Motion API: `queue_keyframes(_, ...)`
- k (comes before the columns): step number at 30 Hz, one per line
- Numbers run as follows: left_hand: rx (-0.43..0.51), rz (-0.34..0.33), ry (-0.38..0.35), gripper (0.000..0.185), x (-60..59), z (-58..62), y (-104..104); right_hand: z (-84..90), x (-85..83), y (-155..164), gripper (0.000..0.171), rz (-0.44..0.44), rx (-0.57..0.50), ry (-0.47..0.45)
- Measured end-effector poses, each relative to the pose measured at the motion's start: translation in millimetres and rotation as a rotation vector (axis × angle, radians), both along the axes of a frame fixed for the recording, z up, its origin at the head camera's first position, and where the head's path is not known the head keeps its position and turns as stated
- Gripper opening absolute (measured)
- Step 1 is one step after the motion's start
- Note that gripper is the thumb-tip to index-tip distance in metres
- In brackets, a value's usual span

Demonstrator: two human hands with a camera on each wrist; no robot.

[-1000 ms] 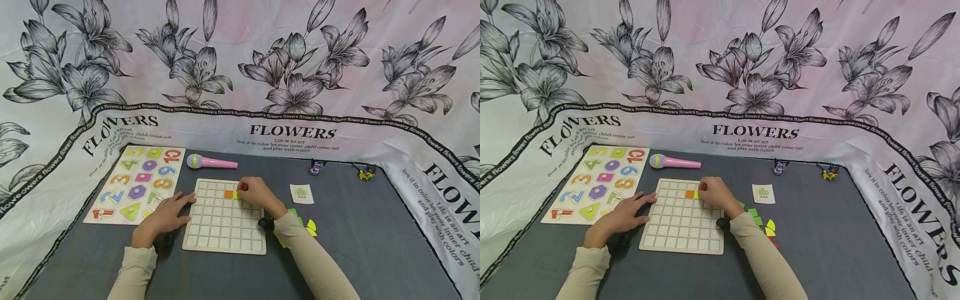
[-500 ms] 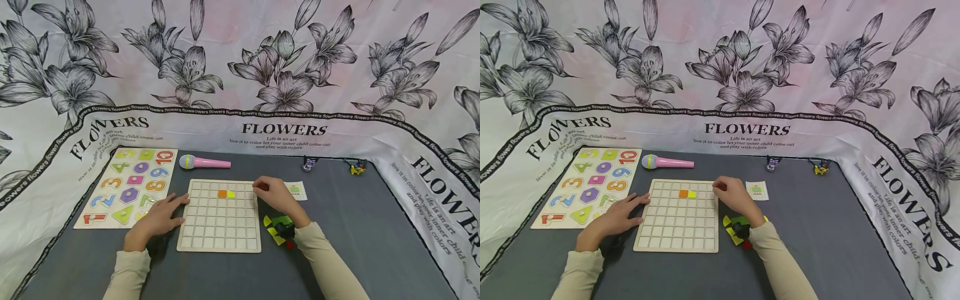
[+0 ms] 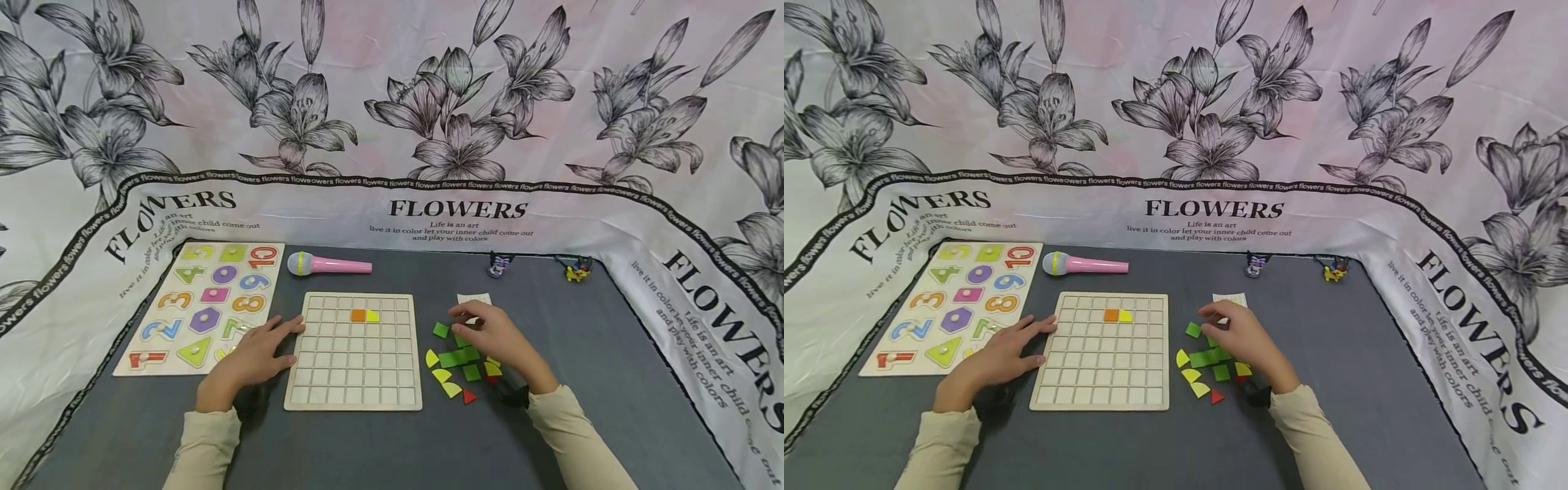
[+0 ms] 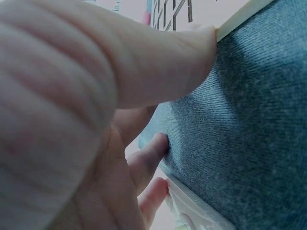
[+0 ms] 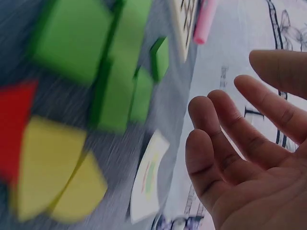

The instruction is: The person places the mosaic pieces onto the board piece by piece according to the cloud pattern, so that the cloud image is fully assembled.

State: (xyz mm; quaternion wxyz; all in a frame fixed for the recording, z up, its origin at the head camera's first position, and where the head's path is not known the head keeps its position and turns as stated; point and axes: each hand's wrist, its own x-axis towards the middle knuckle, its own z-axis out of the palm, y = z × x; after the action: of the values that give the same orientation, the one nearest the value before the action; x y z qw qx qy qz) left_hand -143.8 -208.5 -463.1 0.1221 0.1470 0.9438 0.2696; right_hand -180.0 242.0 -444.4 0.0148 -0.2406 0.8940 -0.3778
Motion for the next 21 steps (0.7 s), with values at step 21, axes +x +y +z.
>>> queue_keyframes(21, 0.000, 0.000, -0.009, 0.067, -0.1, 1.5, 1, -15.9, 28.2, 56, 0.021, -0.140, 0.161, -0.068)
